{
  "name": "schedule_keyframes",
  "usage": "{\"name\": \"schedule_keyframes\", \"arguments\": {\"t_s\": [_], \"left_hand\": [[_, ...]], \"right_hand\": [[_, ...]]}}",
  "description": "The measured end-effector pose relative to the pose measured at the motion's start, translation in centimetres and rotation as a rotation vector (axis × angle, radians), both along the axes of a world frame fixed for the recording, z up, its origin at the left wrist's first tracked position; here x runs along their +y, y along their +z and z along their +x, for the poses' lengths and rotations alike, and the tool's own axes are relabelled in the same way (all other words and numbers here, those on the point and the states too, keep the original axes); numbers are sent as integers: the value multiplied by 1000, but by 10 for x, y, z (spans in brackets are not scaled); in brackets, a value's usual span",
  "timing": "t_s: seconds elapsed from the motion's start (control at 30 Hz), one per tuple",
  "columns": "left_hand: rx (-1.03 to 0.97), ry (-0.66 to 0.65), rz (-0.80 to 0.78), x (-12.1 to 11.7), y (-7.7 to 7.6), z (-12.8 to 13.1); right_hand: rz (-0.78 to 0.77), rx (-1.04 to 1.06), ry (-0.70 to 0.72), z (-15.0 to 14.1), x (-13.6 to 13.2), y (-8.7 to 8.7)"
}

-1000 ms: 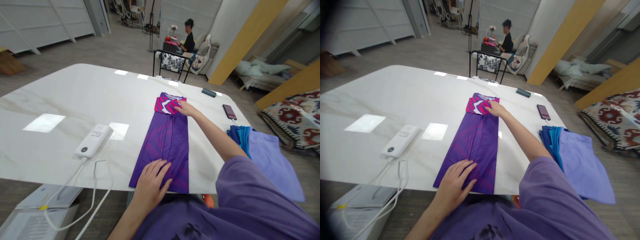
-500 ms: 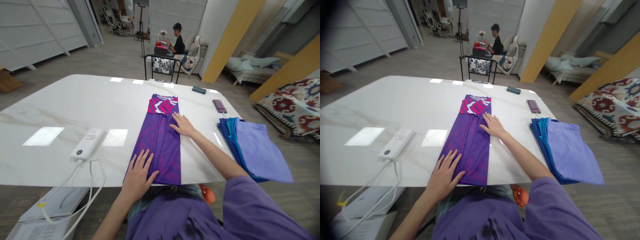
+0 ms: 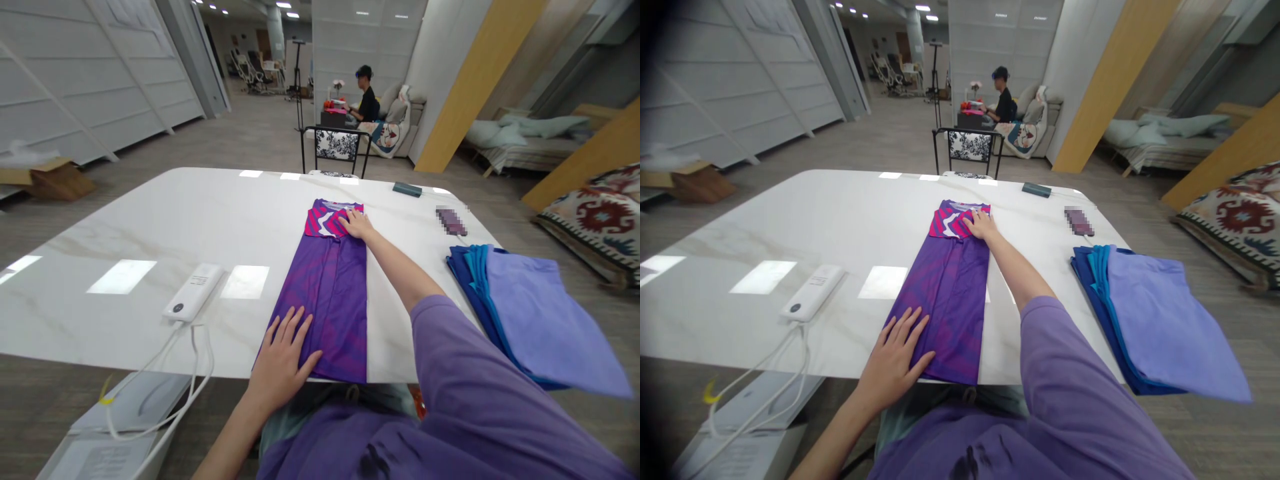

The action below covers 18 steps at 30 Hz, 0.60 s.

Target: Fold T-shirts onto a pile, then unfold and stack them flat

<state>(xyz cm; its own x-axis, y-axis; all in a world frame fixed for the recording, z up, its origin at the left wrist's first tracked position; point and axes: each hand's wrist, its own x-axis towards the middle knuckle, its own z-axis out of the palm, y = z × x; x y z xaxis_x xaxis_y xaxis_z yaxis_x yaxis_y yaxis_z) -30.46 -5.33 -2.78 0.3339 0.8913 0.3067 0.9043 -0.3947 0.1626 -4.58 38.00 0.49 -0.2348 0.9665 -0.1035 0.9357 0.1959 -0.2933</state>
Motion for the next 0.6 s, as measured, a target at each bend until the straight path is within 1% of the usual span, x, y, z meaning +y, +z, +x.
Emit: {"name": "schedule_keyframes", "arguments": {"t_s": [0.07, 0.13, 0.23, 0.27, 0.33, 0.4, 0.43, 0.5, 0.6], "left_hand": [[4, 4, -18, 0, 1, 0], [13, 9, -36, 0, 3, 1], [13, 10, -53, 0, 5, 2], [7, 10, -58, 1, 6, 2], [-7, 10, -68, 1, 7, 2], [-15, 12, -74, 2, 7, 2], [-16, 13, -79, 3, 6, 2], [-20, 14, -91, 3, 5, 1], [-38, 17, -114, 4, 4, 1]], "right_hand": [[-29, -53, -66, 9, 9, -7], [-29, -94, -100, 16, 14, -14], [48, -94, -123, 20, 19, -20], [89, -83, -102, 20, 21, -20], [144, -70, -7, 20, 24, -22], [116, -80, 73, 21, 27, -23], [81, -90, 78, 22, 29, -25], [22, -109, 20, 25, 31, -27], [5, -125, -74, 30, 33, -29]]}}
